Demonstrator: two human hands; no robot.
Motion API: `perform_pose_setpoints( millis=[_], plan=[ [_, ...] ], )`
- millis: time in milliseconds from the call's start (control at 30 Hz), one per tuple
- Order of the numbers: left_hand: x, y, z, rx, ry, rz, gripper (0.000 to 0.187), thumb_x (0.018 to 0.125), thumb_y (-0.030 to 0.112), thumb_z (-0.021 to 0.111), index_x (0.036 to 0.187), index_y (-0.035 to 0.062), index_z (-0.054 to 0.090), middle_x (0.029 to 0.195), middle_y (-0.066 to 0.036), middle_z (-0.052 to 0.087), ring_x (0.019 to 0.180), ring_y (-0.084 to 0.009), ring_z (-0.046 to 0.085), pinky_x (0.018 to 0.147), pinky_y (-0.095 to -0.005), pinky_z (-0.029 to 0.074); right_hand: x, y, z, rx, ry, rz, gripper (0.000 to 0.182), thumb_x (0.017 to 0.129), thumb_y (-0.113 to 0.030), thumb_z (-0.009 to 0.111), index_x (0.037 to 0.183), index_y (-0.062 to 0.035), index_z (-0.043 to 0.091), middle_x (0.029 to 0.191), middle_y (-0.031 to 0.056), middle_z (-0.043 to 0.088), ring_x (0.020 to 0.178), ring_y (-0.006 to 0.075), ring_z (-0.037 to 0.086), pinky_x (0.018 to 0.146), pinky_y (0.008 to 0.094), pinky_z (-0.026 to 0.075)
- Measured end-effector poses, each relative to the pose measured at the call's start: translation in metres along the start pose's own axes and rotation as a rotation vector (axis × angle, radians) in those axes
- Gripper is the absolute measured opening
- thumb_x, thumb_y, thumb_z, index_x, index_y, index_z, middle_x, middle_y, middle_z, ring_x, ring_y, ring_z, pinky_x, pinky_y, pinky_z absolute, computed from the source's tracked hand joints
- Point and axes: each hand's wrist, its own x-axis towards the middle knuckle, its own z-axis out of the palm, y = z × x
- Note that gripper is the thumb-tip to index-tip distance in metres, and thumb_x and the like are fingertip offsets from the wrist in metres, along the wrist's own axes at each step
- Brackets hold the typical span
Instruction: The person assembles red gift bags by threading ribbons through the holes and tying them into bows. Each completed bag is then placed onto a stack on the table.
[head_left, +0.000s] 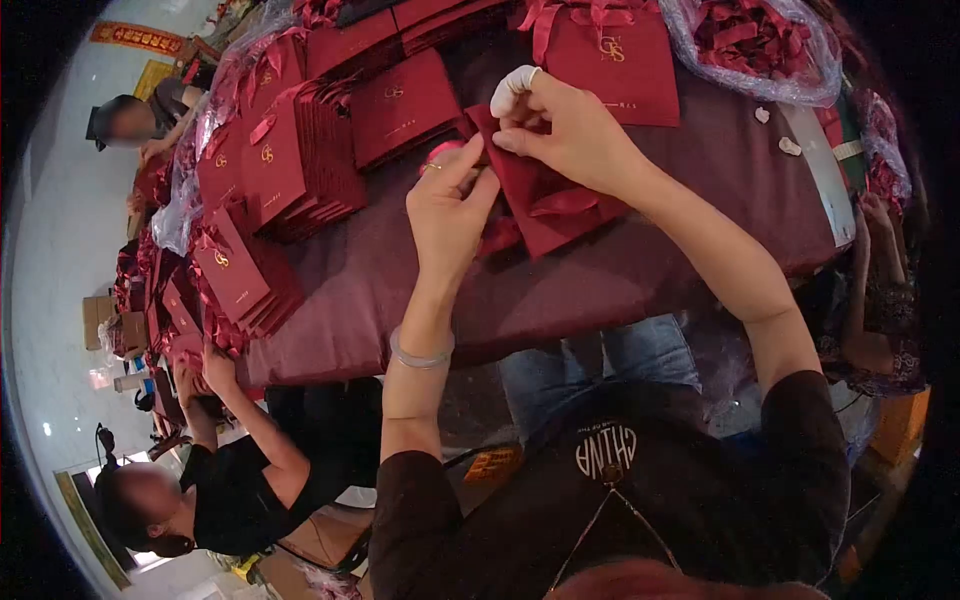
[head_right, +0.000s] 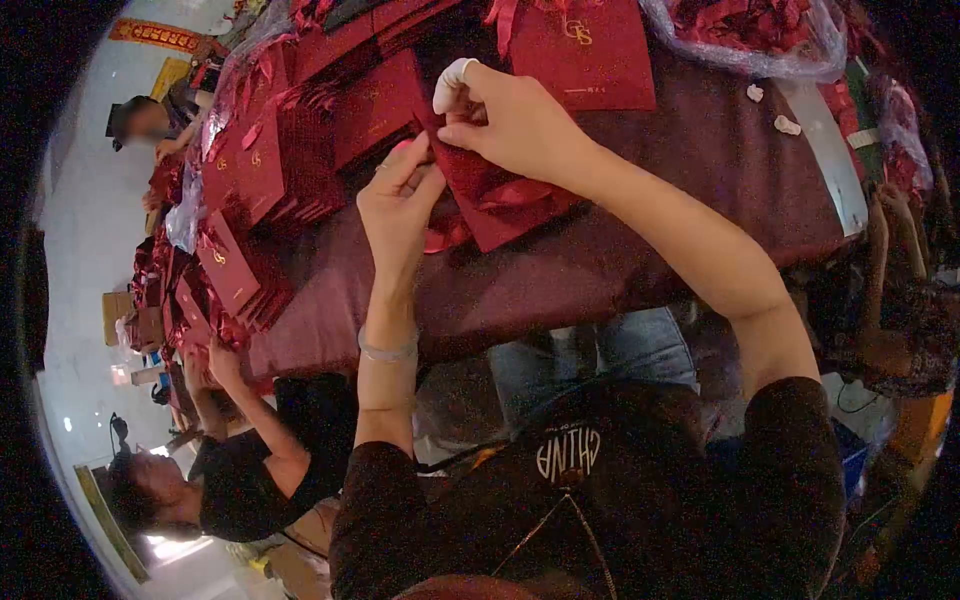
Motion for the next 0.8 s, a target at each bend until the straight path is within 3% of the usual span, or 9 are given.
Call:
perform_pose_setpoints(
  millis=[67, 167, 200, 267, 333, 533, 733, 767, 800],
  plan=[
    [0.001, -0.001, 0.000, 0.365, 0.019, 0.037, 0.027, 0.075, -0.005, 0.060, 0.100, 0.0014, 0.063, 0.084, -0.004, 0.063, 0.072, -0.0079, 0.055, 0.067, -0.0210, 0.044, -0.002, 0.002, -0.001, 0.271, -0.110, 0.225, 0.020, 0.078, -0.011, 0.064, 0.090, -0.0038, 0.051, 0.076, 0.0077, 0.060, 0.068, 0.0158, 0.060, 0.064, 0.0277, 0.048],
    [0.005, -0.008, -0.003, 0.475, 0.030, 0.175, 0.022, 0.072, -0.006, 0.060, 0.092, 0.0012, 0.063, 0.078, -0.007, 0.060, 0.069, -0.0117, 0.056, 0.064, -0.0226, 0.044, 0.002, -0.006, -0.007, 0.244, -0.207, 0.253, 0.016, 0.084, -0.015, 0.059, 0.090, -0.0019, 0.053, 0.078, 0.0069, 0.060, 0.070, 0.0142, 0.059, 0.065, 0.0264, 0.048],
    [0.007, -0.008, -0.005, 0.478, 0.026, 0.173, 0.022, 0.072, -0.006, 0.060, 0.092, 0.0012, 0.063, 0.078, -0.007, 0.060, 0.069, -0.0117, 0.056, 0.064, -0.0226, 0.044, 0.005, -0.005, -0.009, 0.371, -0.205, 0.298, 0.018, 0.086, -0.018, 0.056, 0.090, -0.0009, 0.054, 0.078, 0.0065, 0.060, 0.071, 0.0143, 0.059, 0.065, 0.0262, 0.048],
    [0.010, -0.008, -0.008, 0.482, 0.049, 0.394, 0.021, 0.067, -0.006, 0.061, 0.087, 0.0008, 0.062, 0.076, -0.012, 0.059, 0.063, -0.0239, 0.057, 0.058, -0.0283, 0.046, 0.010, 0.005, -0.013, 0.595, -0.187, 0.314, 0.033, 0.092, -0.031, 0.047, 0.092, 0.0004, 0.056, 0.079, 0.0061, 0.061, 0.074, 0.0138, 0.059, 0.064, 0.0258, 0.047],
    [0.010, -0.006, -0.010, 0.542, 0.056, 0.397, 0.019, 0.066, -0.006, 0.060, 0.084, 0.0005, 0.061, 0.073, -0.012, 0.058, 0.060, -0.0240, 0.056, 0.055, -0.0289, 0.045, 0.011, 0.016, -0.015, 0.541, -0.116, 0.480, 0.038, 0.093, -0.035, 0.040, 0.092, -0.0006, 0.056, 0.080, 0.0068, 0.061, 0.072, 0.0132, 0.058, 0.062, 0.0251, 0.045],
    [0.009, -0.010, -0.017, 0.599, -0.013, 0.037, 0.009, 0.070, -0.002, 0.057, 0.079, 0.0011, 0.058, 0.071, -0.013, 0.056, 0.062, -0.0242, 0.056, 0.058, -0.0312, 0.044, -0.001, 0.050, 0.006, 0.509, -0.009, 0.484, 0.039, 0.093, -0.033, 0.036, 0.091, 0.0003, 0.057, 0.068, 0.0072, 0.061, 0.057, 0.0132, 0.055, 0.055, 0.0251, 0.045],
    [-0.003, -0.008, -0.033, 0.748, -0.127, -0.242, 0.012, 0.073, 0.010, 0.061, 0.080, 0.0013, 0.057, 0.070, -0.013, 0.055, 0.066, -0.0257, 0.057, 0.061, -0.0332, 0.043, -0.003, 0.047, 0.011, 0.266, -0.114, 0.433, 0.040, 0.094, -0.031, 0.035, 0.088, 0.0020, 0.057, 0.061, 0.0090, 0.059, 0.051, 0.0150, 0.057, 0.049, 0.0269, 0.047],
    [-0.008, -0.010, -0.049, 0.834, -0.051, -0.115, 0.013, 0.074, 0.011, 0.062, 0.078, 0.0002, 0.058, 0.067, -0.012, 0.055, 0.063, -0.0228, 0.058, 0.059, -0.0321, 0.044, -0.003, 0.051, 0.012, 0.297, -0.114, 0.413, 0.040, 0.094, -0.031, 0.035, 0.088, 0.0019, 0.057, 0.059, 0.0090, 0.058, 0.049, 0.0155, 0.058, 0.048, 0.0277, 0.047],
    [-0.013, -0.009, -0.065, 0.545, 0.046, -0.285, 0.011, 0.076, 0.010, 0.062, 0.076, -0.0004, 0.058, 0.065, -0.008, 0.055, 0.059, -0.0171, 0.057, 0.057, -0.0298, 0.044, -0.002, 0.050, 0.012, 0.308, -0.113, 0.412, 0.040, 0.094, -0.031, 0.035, 0.088, 0.0019, 0.057, 0.059, 0.0090, 0.058, 0.049, 0.0155, 0.058, 0.048, 0.0277, 0.047]
  ],
)
